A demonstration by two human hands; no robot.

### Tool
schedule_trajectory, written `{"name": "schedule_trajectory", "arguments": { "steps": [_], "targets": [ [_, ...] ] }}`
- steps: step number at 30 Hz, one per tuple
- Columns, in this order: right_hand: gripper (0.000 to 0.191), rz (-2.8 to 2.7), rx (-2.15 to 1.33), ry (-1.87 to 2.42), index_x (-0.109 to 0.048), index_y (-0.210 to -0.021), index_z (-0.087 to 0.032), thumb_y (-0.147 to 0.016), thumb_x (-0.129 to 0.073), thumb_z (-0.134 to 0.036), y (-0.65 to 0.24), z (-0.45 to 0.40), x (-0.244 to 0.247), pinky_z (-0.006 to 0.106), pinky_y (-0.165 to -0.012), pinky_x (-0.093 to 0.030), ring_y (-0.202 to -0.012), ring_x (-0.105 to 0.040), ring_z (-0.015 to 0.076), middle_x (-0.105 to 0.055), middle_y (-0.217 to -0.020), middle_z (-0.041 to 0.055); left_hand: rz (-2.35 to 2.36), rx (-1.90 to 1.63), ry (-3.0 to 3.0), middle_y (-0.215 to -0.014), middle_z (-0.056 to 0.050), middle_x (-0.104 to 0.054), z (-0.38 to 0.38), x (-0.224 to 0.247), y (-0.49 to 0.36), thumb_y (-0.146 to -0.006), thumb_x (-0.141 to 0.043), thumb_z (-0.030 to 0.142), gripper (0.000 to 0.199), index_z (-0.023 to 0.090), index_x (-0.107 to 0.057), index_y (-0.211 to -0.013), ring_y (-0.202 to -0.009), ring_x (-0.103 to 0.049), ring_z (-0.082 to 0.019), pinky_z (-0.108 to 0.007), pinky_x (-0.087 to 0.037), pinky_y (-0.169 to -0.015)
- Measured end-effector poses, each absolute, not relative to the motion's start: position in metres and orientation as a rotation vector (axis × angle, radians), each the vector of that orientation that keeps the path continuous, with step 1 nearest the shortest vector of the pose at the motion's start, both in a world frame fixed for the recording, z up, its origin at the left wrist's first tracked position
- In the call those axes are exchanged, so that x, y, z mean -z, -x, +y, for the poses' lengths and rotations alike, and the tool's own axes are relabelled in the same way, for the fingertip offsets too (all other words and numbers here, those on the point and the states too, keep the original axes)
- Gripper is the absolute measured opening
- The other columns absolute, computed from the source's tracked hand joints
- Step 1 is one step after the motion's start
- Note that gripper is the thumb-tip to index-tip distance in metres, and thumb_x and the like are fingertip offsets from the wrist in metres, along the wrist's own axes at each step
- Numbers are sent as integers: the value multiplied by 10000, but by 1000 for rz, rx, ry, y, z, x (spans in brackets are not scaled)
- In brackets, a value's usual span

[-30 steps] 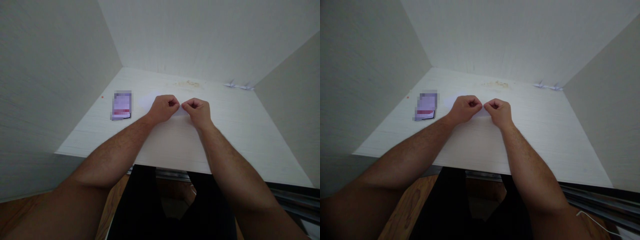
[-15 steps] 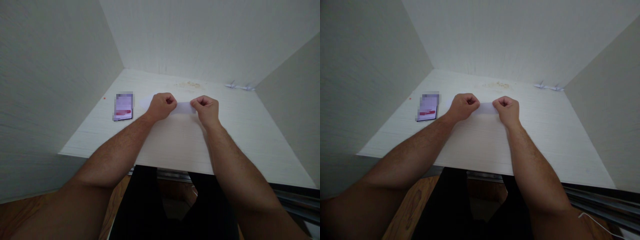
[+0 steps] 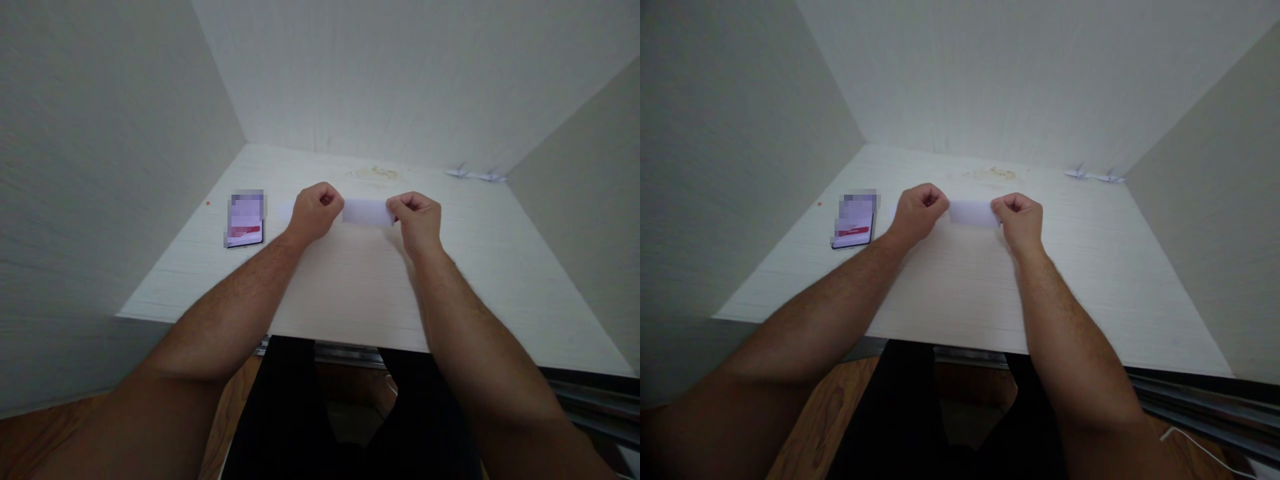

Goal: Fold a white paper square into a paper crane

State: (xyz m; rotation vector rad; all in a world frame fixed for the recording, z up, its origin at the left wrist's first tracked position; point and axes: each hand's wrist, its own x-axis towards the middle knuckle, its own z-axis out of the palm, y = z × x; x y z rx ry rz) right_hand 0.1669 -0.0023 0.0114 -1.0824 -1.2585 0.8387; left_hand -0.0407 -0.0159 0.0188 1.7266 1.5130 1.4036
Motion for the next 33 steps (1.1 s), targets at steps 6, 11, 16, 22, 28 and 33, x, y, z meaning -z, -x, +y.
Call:
{"name": "schedule_trajectory", "arguments": {
  "steps": [6, 11, 16, 22, 28, 33],
  "targets": [
    [149, -1269, -876, 1094, -672, -666, -196, -709, -746, -317, -160, -4, -8, 268, -550, -405, -543, -488, 100, -587, -583, -34, 1267, -1384, -1556, -682, 16, -617, -16, -15, 38, -740, -726, 316, 177, 168, -686, -826, -597, -499, -94, -232, -388, -563],
    [170, -1384, -873, 1130, -700, -688, -186, -698, -761, -344, -154, -11, -9, 268, -543, -368, -546, -476, 99, -612, -598, -26, 1345, -1292, -1732, -608, 27, -592, -19, -13, 38, -758, -683, 292, 127, 170, -702, -731, -542, -437, -91, -240, -337, -527],
    [153, -1535, -853, 1170, -693, -665, -181, -698, -735, -324, -150, -15, -10, 279, -562, -386, -569, -512, 111, -652, -628, -6, 1381, -1199, -1879, -580, 33, -578, -24, -13, 32, -775, -679, 309, 146, 176, -735, -755, -537, -430, -94, -243, -322, -529],
    [159, -1658, -783, 1208, -677, -674, -178, -733, -692, -324, -149, -17, -9, 279, -558, -376, -576, -513, 117, -645, -624, -2, 1391, -1202, -1904, -623, 26, -636, -28, -15, 26, -784, -667, 276, 130, 172, -734, -743, -541, -447, -89, -245, -345, -550],
    [142, -1691, -711, 1267, -654, -660, -179, -734, -673, -299, -152, -16, -12, 280, -547, -350, -552, -468, 108, -601, -590, -17, 1468, -1210, -1875, -659, 17, -665, -24, -16, 31, -779, -672, 262, 113, 175, -715, -722, -563, -473, -100, -253, -363, -572],
    [145, -1654, -738, 1297, -636, -659, -185, -740, -676, -298, -155, -15, -14, 278, -536, -331, -534, -438, 101, -578, -581, -27, 1492, -1246, -1814, -593, 35, -600, -20, -13, 34, -766, -698, 265, 98, 182, -710, -715, -536, -443, -97, -253, -334, -543]
  ]
}}
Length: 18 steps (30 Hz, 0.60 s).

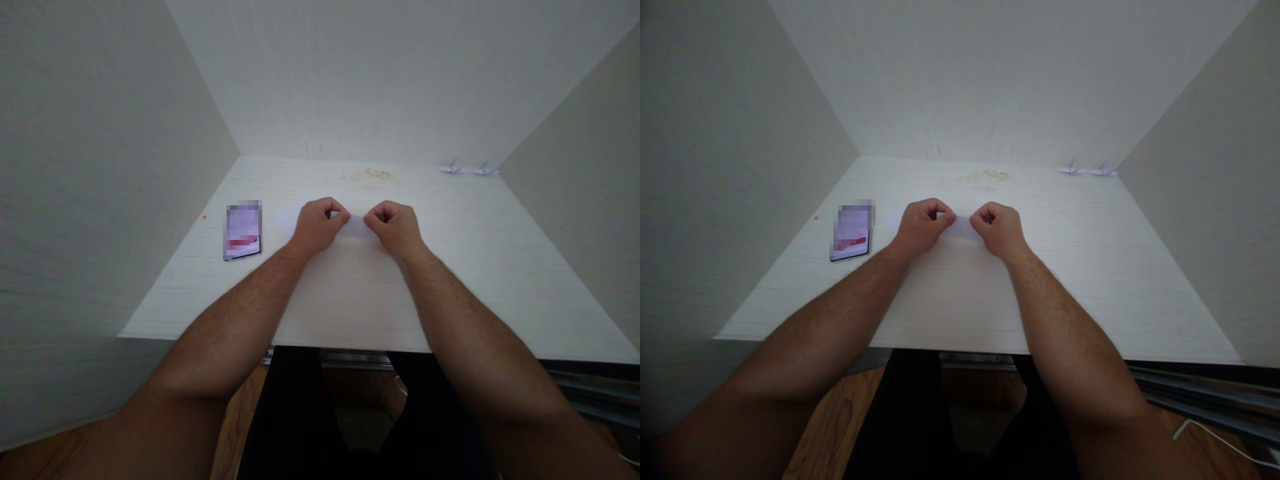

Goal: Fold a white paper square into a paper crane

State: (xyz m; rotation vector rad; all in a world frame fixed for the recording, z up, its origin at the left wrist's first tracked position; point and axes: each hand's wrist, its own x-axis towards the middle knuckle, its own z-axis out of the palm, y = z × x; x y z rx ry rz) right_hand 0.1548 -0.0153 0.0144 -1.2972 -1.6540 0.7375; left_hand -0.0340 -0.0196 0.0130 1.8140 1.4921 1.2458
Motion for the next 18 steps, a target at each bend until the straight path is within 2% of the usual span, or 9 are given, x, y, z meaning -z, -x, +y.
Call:
{"name": "schedule_trajectory", "arguments": {
  "steps": [3, 9, 14, 18],
  "targets": [
    [150, -1632, -725, 1307, -615, -652, -191, -745, -678, -290, -154, -14, -14, 279, -532, -325, -522, -423, 98, -552, -563, -39, 1496, -1297, -1703, -562, 45, -564, -17, -11, 33, -741, -733, 277, 98, 190, -697, -712, -530, -440, -99, -246, -323, -522],
    [127, -1686, -789, 1279, -609, -688, -196, -759, -686, -268, -156, -12, -8, 268, -533, -355, -542, -461, 105, -570, -591, -32, 1459, -1349, -1419, -640, 28, -633, -15, -12, 32, -731, -734, 226, 100, 180, -648, -709, -582, -516, -106, -249, -395, -555],
    [111, -1703, -875, 1170, -618, -816, -224, -768, -691, -155, -155, -13, -9, 246, -551, -412, -565, -514, 105, -544, -600, -60, 1543, -1410, -1501, -638, 53, -599, -7, -6, 34, -800, -704, 188, 113, 223, -633, -719, -610, -464, -93, -256, -390, -584],
    [96, -1745, -1013, 1191, -673, -860, -227, -816, -698, -145, -151, -12, -15, 236, -567, -451, -553, -539, 93, -539, -591, -66, 1559, -1308, -1519, -655, 41, -558, 0, 0, 36, -896, -671, 263, 140, 219, -627, -771, -600, -440, -81, -266, -381, -587]
  ]
}}
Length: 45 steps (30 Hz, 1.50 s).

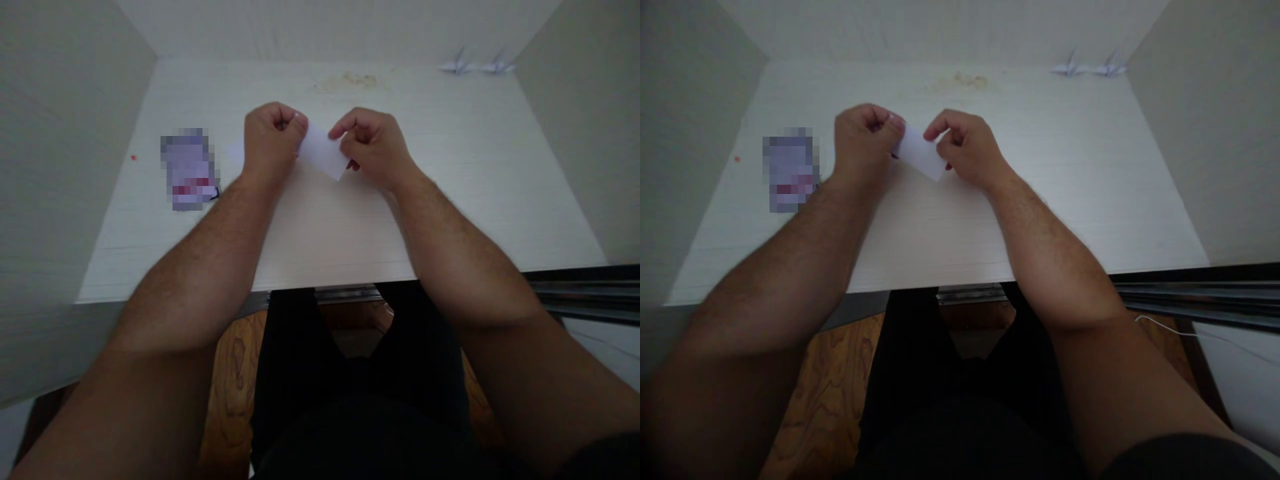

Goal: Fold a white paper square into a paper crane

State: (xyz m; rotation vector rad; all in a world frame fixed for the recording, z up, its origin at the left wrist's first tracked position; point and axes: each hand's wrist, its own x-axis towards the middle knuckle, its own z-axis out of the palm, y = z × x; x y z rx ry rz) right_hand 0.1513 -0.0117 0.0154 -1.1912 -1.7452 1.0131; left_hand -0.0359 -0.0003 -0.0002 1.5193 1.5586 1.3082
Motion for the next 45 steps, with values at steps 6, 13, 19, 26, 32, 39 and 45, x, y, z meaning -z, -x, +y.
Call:
{"name": "schedule_trajectory", "arguments": {
  "steps": [6, 13, 19, 26, 32, 39, 45],
  "targets": [
    [142, -1789, -1074, 1157, -715, -875, -177, -872, -634, -61, -155, -13, -22, 219, -548, -451, -585, -601, 89, -652, -700, -35, 1599, -1193, -1571, -672, 39, -574, -4, -6, 37, -921, -685, 254, 145, 138, -639, -846, -701, -464, -87, -244, -380, -662],
    [93, -1899, -1147, 1150, -704, -849, -198, -830, -719, -108, -163, -14, -26, 237, -553, -451, -579, -581, 94, -677, -702, -25, 1581, -1152, -1554, -653, 55, -565, -7, -8, 35, -909, -701, 222, 156, 136, -623, -805, -653, -457, -59, -222, -363, -615],
    [44, -1944, -1202, 1112, -722, -810, -183, -786, -758, -174, -167, -15, -26, 244, -564, -435, -599, -584, 101, -670, -659, -21, 1512, -1171, -1567, -654, 50, -553, -6, -4, 35, -882, -704, 205, 169, 151, -594, -766, -638, -466, -58, -221, -375, -613],
    [110, -1972, -1189, 1099, -718, -778, -184, -748, -789, -262, -168, -17, -28, 263, -592, -438, -617, -551, 104, -642, -640, -24, 1405, -1276, -1485, -614, 30, -572, -7, -2, 34, -781, -716, 193, 121, 178, -633, -694, -621, -521, -96, -225, -400, -578],
    [96, -1989, -1040, 1107, -668, -737, -201, -778, -731, -261, -167, -13, -23, 275, -646, -449, -659, -537, 109, -628, -691, -21, 1356, -1280, -1455, -669, 12, -649, -14, -11, 31, -747, -725, 178, 40, 177, -694, -721, -610, -536, -87, -223, -451, -580],
    [71, -1918, -932, 1066, -664, -727, -192, -775, -708, -221, -164, -11, -20, 302, -760, -476, -773, -602, 137, -712, -847, 24, 1259, -1148, -1393, -724, -19, -706, -19, -8, 26, -755, -715, 180, 58, 164, -750, -799, -582, -588, -93, -217, -499, -522],
    [142, -1882, -841, 1236, -653, -687, -179, -777, -718, -267, -162, -11, -22, 284, -609, -387, -631, -509, 119, -647, -673, 5, 1226, -1117, -1380, -715, -28, -716, -24, -9, 24, -717, -727, 188, 77, 154, -757, -779, -594, -617, -106, -224, -545, -528]
  ]
}}
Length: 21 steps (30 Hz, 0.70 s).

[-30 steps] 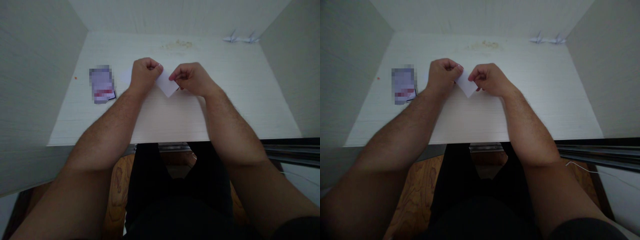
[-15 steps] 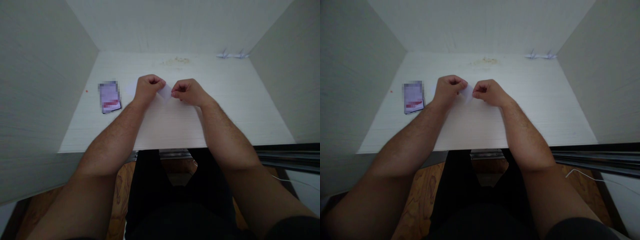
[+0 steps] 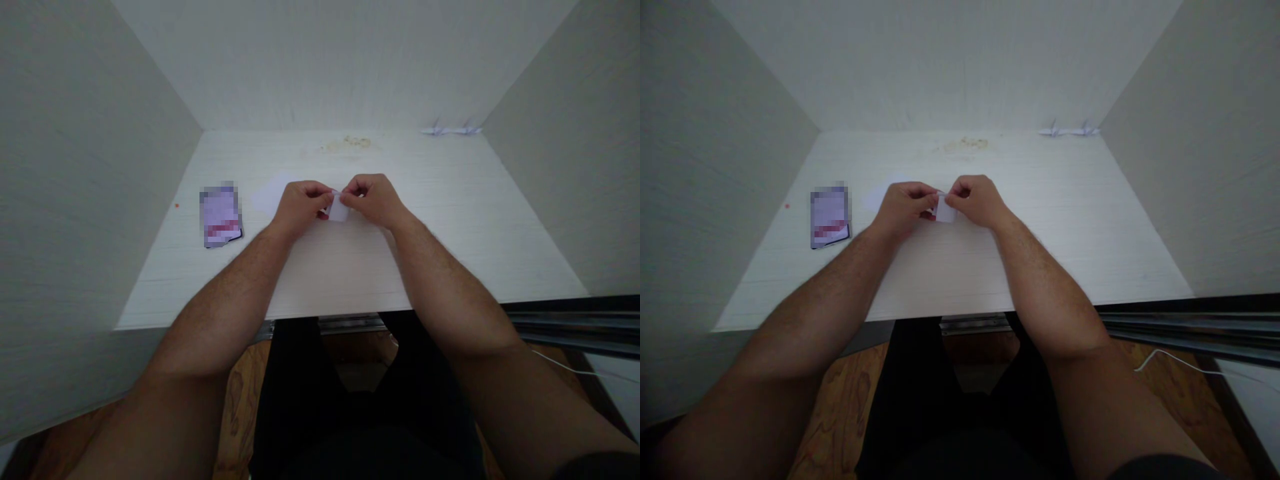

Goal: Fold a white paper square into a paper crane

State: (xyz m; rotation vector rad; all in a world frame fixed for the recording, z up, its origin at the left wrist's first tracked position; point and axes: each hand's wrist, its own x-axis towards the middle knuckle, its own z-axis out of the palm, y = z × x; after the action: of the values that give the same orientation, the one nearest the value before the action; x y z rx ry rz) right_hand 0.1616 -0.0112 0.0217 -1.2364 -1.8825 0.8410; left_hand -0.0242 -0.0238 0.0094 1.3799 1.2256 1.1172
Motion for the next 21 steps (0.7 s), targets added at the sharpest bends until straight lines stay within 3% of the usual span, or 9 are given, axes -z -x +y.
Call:
{"name": "schedule_trajectory", "arguments": {
  "steps": [21],
  "targets": [
    [127, -1824, -823, 1246, -622, -658, -183, -754, -678, -244, -159, -12, -20, 286, -594, -373, -604, -474, 112, -589, -626, -11, 1186, -1091, -1454, -611, -7, -667, -24, -10, 27, -720, -724, 174, 44, 166, -717, -763, -520, -582, -89, -228, -493, -522]
  ]
}}
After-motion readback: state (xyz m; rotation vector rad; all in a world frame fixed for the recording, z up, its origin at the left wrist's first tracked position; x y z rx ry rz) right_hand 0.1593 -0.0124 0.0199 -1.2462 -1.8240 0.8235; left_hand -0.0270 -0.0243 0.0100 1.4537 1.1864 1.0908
